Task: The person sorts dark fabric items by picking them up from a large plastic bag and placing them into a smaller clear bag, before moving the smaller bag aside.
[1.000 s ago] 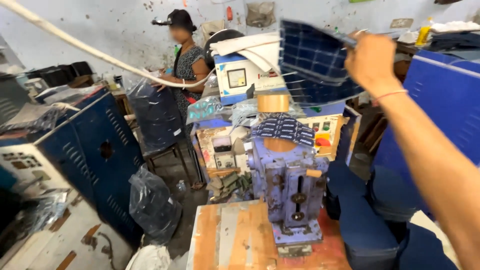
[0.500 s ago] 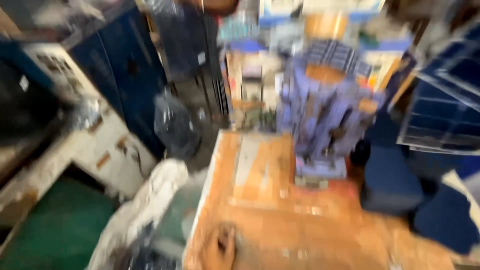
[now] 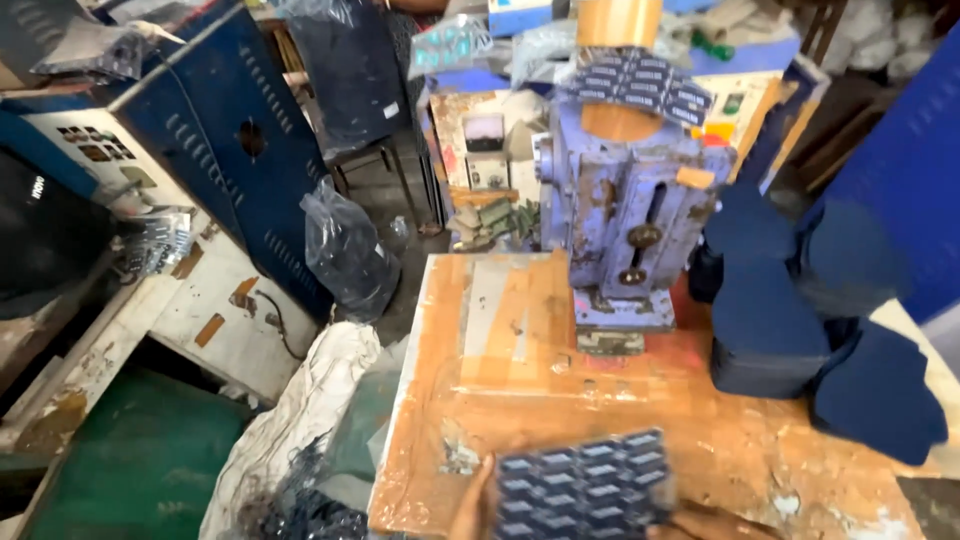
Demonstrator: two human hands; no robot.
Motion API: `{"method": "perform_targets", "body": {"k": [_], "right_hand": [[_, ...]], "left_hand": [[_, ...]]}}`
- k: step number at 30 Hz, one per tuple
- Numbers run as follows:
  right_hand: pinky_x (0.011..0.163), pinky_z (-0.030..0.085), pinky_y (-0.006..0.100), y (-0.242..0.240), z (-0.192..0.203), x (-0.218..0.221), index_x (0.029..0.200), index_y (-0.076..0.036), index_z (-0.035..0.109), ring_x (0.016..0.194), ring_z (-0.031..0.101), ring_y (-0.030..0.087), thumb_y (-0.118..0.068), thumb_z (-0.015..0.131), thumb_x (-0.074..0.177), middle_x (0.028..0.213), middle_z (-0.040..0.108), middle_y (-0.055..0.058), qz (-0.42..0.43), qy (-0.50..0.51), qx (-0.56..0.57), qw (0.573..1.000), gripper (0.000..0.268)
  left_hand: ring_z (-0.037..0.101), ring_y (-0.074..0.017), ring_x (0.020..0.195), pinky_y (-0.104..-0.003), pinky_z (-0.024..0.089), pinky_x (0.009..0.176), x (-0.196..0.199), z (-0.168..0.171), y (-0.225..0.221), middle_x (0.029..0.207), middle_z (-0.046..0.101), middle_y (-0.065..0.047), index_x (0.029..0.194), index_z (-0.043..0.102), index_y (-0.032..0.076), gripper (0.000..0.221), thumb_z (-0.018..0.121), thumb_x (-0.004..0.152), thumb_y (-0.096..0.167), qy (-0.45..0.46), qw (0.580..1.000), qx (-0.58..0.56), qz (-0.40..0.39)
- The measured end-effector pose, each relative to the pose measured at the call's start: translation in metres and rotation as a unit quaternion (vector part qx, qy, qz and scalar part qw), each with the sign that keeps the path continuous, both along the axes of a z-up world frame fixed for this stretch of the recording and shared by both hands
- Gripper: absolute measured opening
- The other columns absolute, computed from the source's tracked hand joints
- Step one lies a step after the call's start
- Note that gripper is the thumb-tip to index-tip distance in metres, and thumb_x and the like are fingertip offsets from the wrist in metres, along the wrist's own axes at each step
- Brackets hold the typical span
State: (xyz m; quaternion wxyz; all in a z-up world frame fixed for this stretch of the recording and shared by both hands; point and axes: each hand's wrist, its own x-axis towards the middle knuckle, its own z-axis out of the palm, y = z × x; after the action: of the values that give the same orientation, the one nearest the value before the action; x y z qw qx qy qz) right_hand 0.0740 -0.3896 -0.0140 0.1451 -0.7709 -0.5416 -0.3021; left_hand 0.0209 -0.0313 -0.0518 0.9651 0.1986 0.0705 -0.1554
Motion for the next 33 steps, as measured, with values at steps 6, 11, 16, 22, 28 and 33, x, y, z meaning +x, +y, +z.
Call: {"method": "perform_targets", "body": {"k": [6,11,16,22,28,33], "right_hand": [[0.093,0.056,0.044,0.031,0.05,-0.016,0.13,-0.022,0.071,0.113,0.068,0.029,-0.018,0.066,0.073,0.122,0.069,0.004,0.032,0.143,-0.025,0.989,0.057],[0.086,0.056,0.04,0.053,0.072,0.003,0.124,-0.018,0.071,0.106,0.068,0.029,-0.018,0.081,0.069,0.121,0.069,0.006,-0.057,0.27,0.07,0.959,0.056],[0.099,0.056,0.038,0.028,0.059,-0.011,0.122,-0.015,0.072,0.12,0.068,0.029,0.008,0.066,0.058,0.129,0.07,0.004,-0.108,0.401,0.079,0.906,0.069],[0.107,0.046,0.043,0.018,0.089,-0.018,0.126,-0.009,0.07,0.135,0.054,0.037,0.008,0.075,0.064,0.146,0.058,0.015,-0.09,0.519,0.082,0.846,0.065],[0.111,0.048,0.042,0.019,0.068,-0.024,0.113,-0.014,0.078,0.137,0.058,0.033,0.006,0.074,0.066,0.143,0.064,0.011,-0.094,0.472,0.124,0.868,0.052],[0.108,0.051,0.041,0.019,0.049,-0.034,0.106,-0.014,0.078,0.126,0.065,0.029,0.0,0.08,0.066,0.128,0.072,0.005,-0.122,0.46,0.141,0.868,0.043]], "left_hand": [[0.07,-0.0202,0.102,-0.039,0.056,0.091,-0.027,0.066,0.038,0.112,0.075,-0.009,0.13,0.064,0.003,0.059,0.083,0.074,0.009,0.105,0.932,0.335,0.092],[0.068,-0.0156,0.103,-0.032,0.055,0.089,0.013,0.07,0.033,0.114,0.074,-0.008,0.136,0.058,0.001,0.056,0.078,0.084,0.002,-0.043,0.872,0.483,0.064],[0.068,-0.0112,0.101,-0.028,0.056,0.086,0.016,0.081,0.008,0.12,0.069,-0.005,0.146,0.046,0.007,0.073,0.076,0.08,-0.002,-0.097,0.819,0.561,0.07],[0.067,-0.0114,0.085,-0.027,0.057,0.071,0.003,0.094,-0.012,0.11,0.076,-0.008,0.141,0.055,0.007,0.063,0.078,0.082,0.001,-0.079,0.779,0.621,0.048],[0.067,-0.0095,0.078,-0.026,0.056,0.068,-0.028,0.105,-0.027,0.102,0.079,-0.006,0.131,0.065,0.008,0.05,0.08,0.083,0.011,-0.085,0.737,0.67,0.016],[0.071,-0.0094,0.069,-0.027,0.056,0.063,-0.08,0.101,-0.006,0.088,0.082,-0.005,0.125,0.073,0.015,0.044,0.079,0.083,0.027,-0.008,0.66,0.749,-0.058]]}}
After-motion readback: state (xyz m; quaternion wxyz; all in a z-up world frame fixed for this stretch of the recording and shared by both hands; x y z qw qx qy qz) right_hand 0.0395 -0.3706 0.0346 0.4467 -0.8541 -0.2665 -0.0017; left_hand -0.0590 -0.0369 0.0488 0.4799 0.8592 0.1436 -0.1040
